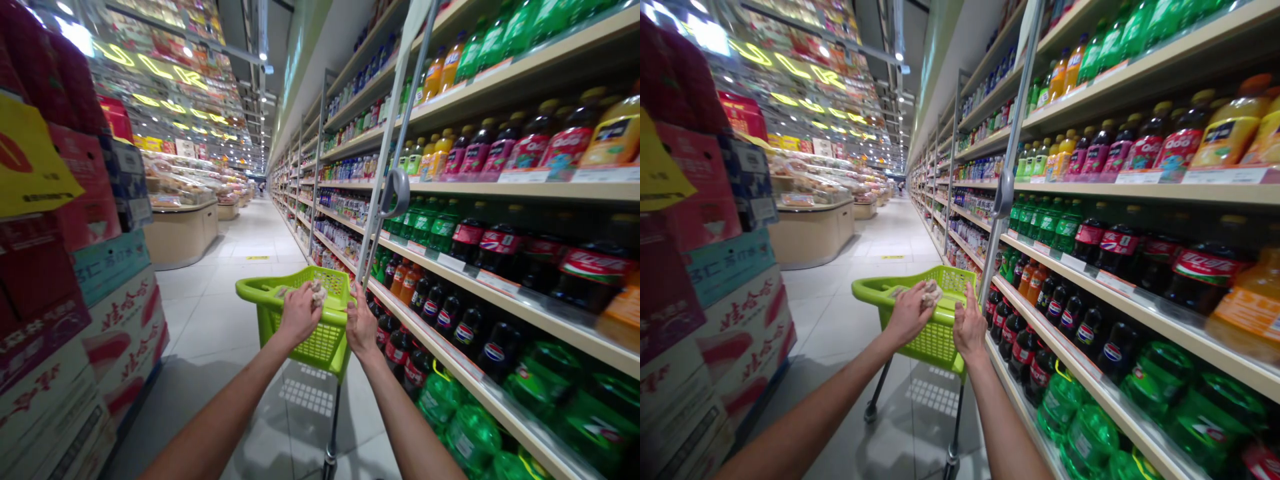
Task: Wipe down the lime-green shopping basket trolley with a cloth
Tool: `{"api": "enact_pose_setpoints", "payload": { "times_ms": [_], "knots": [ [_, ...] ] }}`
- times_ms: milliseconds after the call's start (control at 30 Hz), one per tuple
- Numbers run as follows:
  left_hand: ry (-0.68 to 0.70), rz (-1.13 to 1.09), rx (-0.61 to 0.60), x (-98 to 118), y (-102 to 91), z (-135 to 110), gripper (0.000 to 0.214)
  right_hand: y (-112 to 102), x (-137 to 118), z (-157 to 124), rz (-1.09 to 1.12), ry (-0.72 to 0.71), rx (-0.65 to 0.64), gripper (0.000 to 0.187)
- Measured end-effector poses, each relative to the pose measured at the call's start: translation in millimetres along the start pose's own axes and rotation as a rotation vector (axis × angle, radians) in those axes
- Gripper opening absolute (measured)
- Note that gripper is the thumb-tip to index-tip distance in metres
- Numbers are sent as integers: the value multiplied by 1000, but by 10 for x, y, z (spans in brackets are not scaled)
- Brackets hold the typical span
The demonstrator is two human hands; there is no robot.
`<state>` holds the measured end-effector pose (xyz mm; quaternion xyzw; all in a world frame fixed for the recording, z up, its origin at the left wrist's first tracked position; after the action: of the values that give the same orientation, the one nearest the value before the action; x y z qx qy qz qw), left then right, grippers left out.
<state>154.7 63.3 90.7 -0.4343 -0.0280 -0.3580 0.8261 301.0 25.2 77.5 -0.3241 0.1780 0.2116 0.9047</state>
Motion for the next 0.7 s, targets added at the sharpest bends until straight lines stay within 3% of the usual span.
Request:
{"api": "enact_pose_setpoints", "payload": {
  "times_ms": [67, 133, 233, 367, 433, 533, 600, 700],
  "knots": [
    [48, 12, -57, 184, 93, 4, 35, 13, -14, -12, -21, -16, 7, 53],
    [67, 16, -90, 238, 143, 11, 36, 15, -9, -32, -41, -51, 30, 52],
    [40, -1, -89, 27, 93, 42, 34, 25, 1, -75, -81, -126, 67, 50],
    [-103, -30, -7, -359, -43, 99, 30, 65, 1, -109, -71, -145, 78, 49],
    [-40, -76, -20, -210, 29, 104, 28, 81, -15, -111, -57, -133, 86, 49],
    [206, -141, -114, 342, 281, 34, 26, 88, -16, -108, -55, -124, 102, 51],
    [275, -158, -126, 541, 371, -10, 25, 73, 27, -105, -46, -114, 110, 52],
    [268, -158, -92, 391, 298, -4, 25, 48, 102, -103, -19, -107, 89, 51]
  ]
}}
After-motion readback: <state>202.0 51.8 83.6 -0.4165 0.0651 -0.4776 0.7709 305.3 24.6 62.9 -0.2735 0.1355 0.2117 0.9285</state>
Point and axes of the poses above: each hand's wrist, its own z-axis towards the middle knuckle, its own y-axis out of the palm, x = y × z, the point moved 9 cm from there along z, towards the middle knuckle, and after that the axes turned 7 degrees about -z, right-handed, at the moved point
